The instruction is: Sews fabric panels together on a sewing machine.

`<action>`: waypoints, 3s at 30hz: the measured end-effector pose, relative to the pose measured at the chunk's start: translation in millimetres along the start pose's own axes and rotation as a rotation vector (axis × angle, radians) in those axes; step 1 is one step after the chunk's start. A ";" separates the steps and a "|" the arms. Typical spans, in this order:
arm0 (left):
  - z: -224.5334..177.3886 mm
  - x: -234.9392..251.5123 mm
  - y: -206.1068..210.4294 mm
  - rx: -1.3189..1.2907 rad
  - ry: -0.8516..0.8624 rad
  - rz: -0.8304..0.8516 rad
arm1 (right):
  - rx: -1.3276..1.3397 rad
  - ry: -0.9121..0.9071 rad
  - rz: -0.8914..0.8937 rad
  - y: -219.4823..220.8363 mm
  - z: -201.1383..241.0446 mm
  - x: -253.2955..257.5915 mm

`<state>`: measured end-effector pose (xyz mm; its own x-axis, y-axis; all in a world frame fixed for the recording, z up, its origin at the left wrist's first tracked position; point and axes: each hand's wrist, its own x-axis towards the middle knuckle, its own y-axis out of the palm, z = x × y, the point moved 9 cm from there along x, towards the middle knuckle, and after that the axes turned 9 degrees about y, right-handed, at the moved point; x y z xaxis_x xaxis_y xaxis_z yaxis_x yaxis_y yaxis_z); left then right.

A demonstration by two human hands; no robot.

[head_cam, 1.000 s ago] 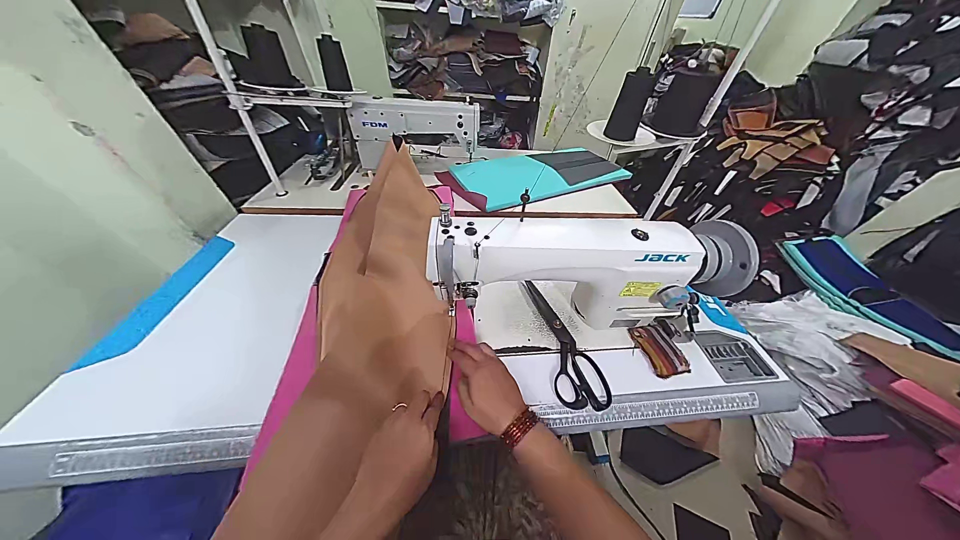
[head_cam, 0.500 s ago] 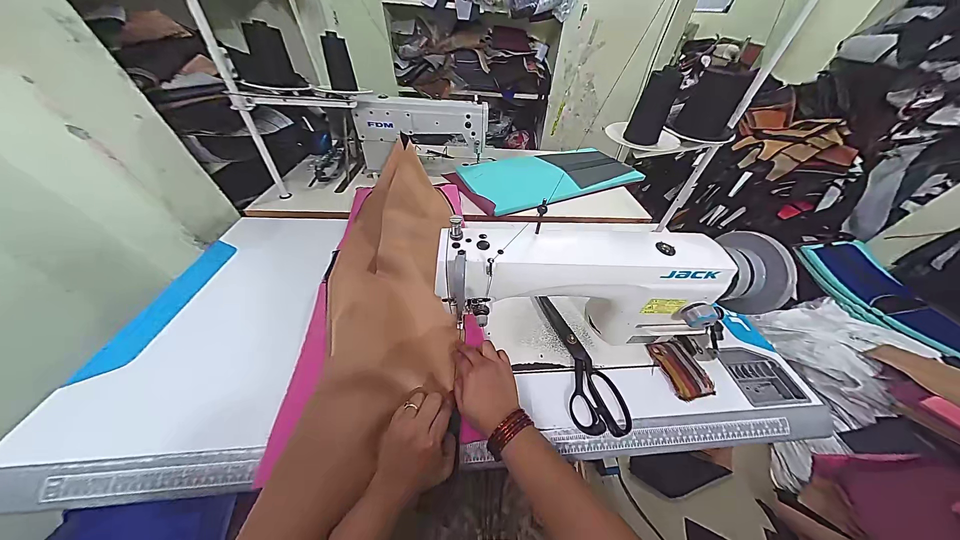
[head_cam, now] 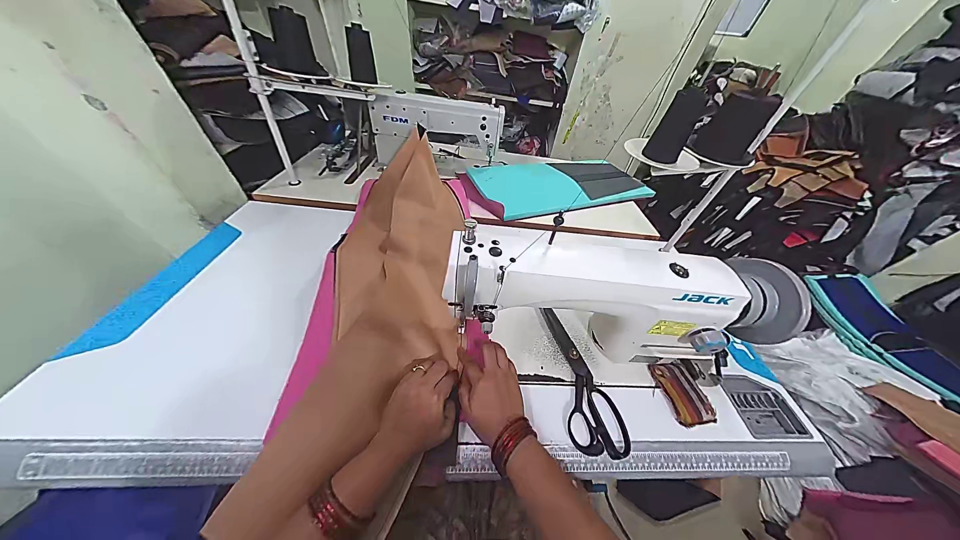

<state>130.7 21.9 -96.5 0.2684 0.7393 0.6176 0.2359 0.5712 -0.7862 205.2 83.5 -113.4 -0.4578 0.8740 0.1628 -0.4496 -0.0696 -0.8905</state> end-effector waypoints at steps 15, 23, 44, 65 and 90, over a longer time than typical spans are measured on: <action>27.3 26.8 20.0 -0.089 -0.009 0.121 | 0.181 0.104 0.084 0.3 -16.3 31.1; 1.9 29.8 23.3 -0.062 -0.049 0.364 | 0.691 0.198 -0.202 -17.1 -56.2 27.0; 69.4 46.4 -12.4 -0.596 -0.505 -0.234 | 0.851 0.572 0.609 30.6 -22.2 15.3; 68.7 41.7 -0.5 -0.687 -0.506 -0.169 | 0.237 0.486 0.380 -15.9 -59.7 4.2; -13.3 -13.4 -16.9 -0.027 -0.322 0.342 | 0.112 0.591 0.311 -20.2 -86.6 -0.7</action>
<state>135.6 -2.4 -91.1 0.0326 0.9589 0.2817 0.2097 0.2690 -0.9400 281.0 125.9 -132.3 -0.0972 0.9191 -0.3819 -0.4562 -0.3822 -0.8036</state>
